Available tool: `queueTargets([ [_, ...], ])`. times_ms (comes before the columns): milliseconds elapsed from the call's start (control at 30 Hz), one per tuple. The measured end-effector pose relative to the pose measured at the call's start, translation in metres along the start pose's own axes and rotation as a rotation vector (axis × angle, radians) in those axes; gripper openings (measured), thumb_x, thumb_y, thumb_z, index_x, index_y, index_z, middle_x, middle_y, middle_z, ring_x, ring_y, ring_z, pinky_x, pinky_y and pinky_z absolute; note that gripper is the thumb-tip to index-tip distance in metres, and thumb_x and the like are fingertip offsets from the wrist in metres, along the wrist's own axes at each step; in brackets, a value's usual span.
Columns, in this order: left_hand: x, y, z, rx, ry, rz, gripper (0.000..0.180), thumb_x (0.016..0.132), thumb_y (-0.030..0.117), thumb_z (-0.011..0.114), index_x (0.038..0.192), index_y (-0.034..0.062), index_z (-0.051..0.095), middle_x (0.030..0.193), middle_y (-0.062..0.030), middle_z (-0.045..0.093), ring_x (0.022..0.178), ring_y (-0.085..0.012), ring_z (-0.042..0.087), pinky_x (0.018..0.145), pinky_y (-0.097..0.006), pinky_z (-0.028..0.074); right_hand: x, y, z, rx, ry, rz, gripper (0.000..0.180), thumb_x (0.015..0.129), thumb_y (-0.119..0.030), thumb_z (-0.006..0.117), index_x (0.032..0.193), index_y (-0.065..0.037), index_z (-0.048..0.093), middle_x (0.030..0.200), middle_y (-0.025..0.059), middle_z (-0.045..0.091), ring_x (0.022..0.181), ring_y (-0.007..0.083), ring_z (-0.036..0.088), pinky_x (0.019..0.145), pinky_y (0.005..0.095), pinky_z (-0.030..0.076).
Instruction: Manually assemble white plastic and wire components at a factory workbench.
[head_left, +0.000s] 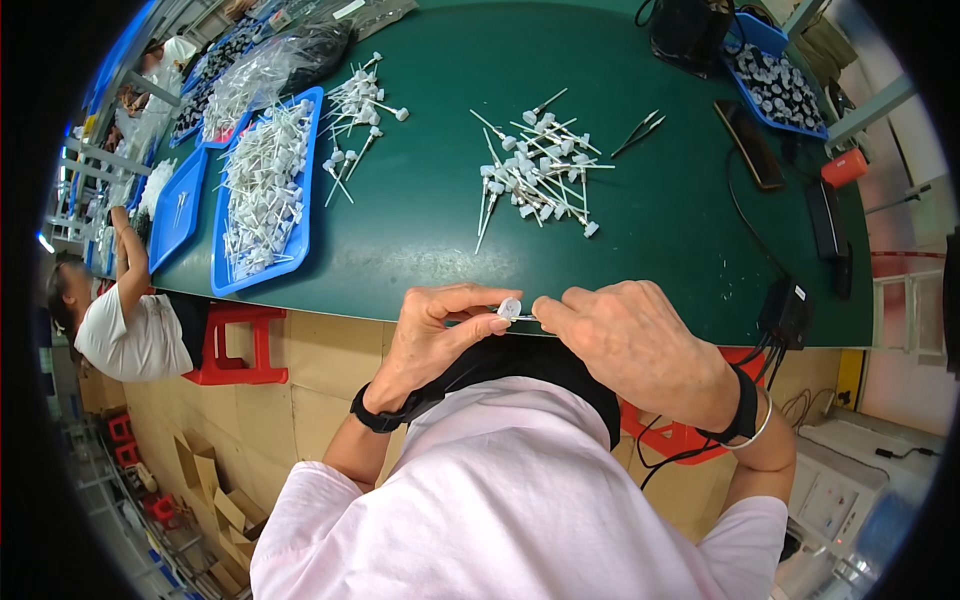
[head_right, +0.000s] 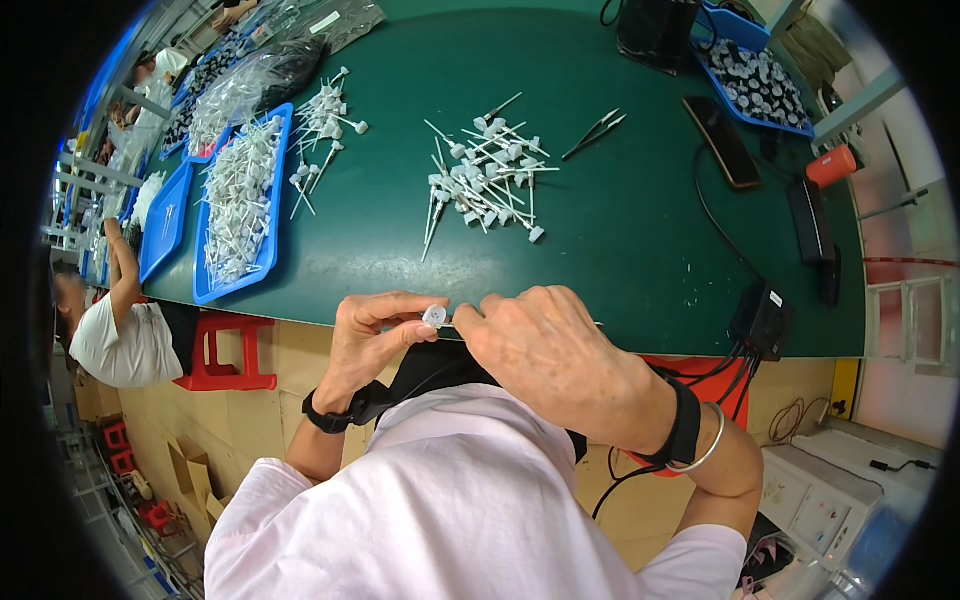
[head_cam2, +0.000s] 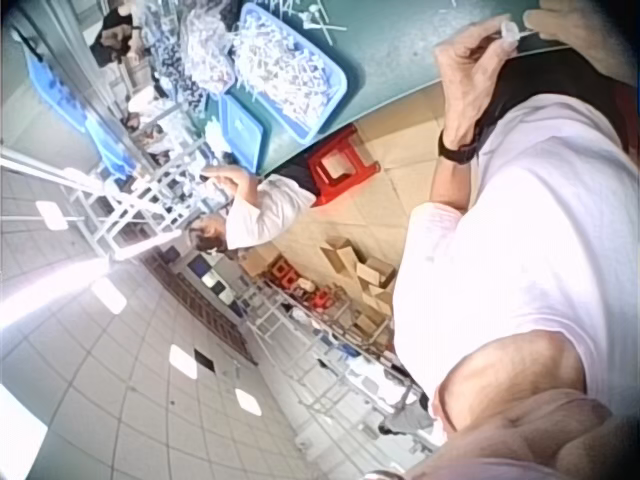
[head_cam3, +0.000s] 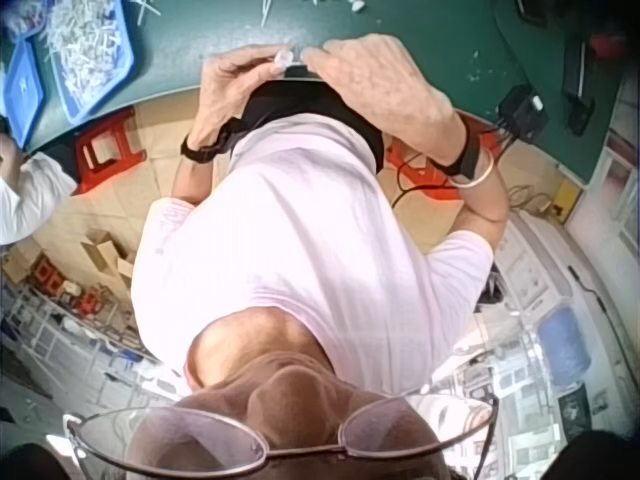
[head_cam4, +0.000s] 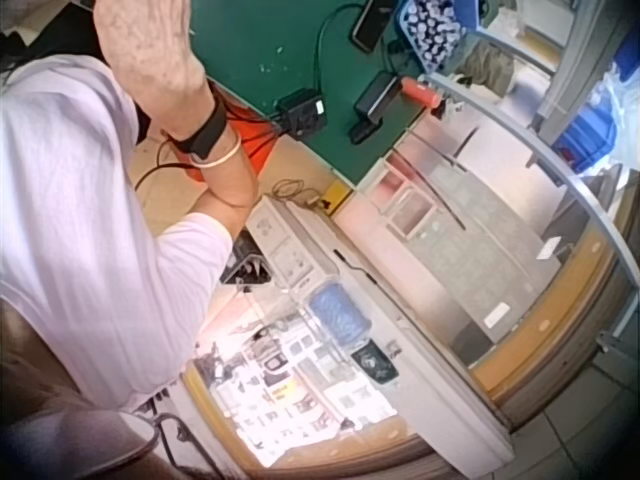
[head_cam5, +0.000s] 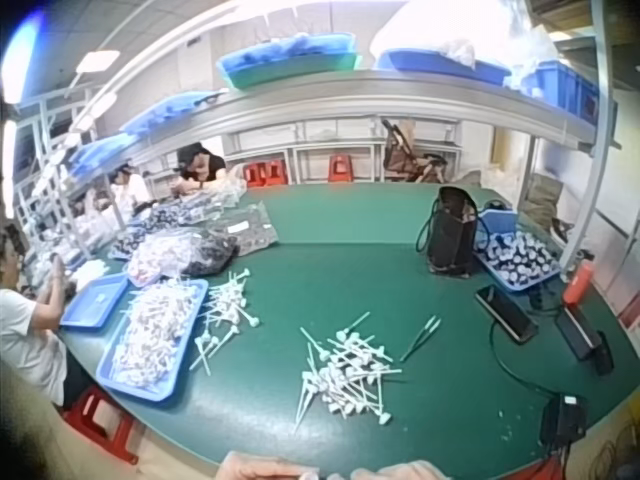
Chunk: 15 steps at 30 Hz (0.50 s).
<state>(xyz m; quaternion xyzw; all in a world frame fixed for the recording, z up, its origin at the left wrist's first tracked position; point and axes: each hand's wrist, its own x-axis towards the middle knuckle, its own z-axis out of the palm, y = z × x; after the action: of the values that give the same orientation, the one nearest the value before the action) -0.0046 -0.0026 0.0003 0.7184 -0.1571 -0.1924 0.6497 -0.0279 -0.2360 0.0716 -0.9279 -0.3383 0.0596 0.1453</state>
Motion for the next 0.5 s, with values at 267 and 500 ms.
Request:
queueTargets([
  [267, 0.000, 0.000, 0.002, -0.041, 0.006, -0.038, 0.026, 0.086, 0.003, 0.075, 0.112, 0.0025, 0.074, 0.093, -0.0089, 0.074, 0.077, -0.0107, 0.067, 0.069, -0.023, 0.055, 0.002, -0.012, 0.001, -0.172, 0.063, -0.039, 0.019, 0.074, -0.008, 0.069, 0.091, 0.001, 0.064, 0.072, 0.0088, 0.064, 0.062, 0.0200, 0.069, 0.053, 0.0310, 0.054],
  [500, 0.000, -0.004, 0.004, -0.038, 0.042, -0.009, 0.027, 0.085, 0.002, 0.075, 0.112, 0.0029, 0.074, 0.093, -0.0081, 0.075, 0.078, -0.0098, 0.067, 0.070, -0.023, 0.055, 0.002, -0.011, 0.003, -0.097, 0.042, 0.012, 0.017, 0.076, -0.008, 0.067, 0.091, 0.000, 0.062, 0.073, 0.0105, 0.064, 0.064, 0.0242, 0.069, 0.054, 0.0347, 0.054],
])
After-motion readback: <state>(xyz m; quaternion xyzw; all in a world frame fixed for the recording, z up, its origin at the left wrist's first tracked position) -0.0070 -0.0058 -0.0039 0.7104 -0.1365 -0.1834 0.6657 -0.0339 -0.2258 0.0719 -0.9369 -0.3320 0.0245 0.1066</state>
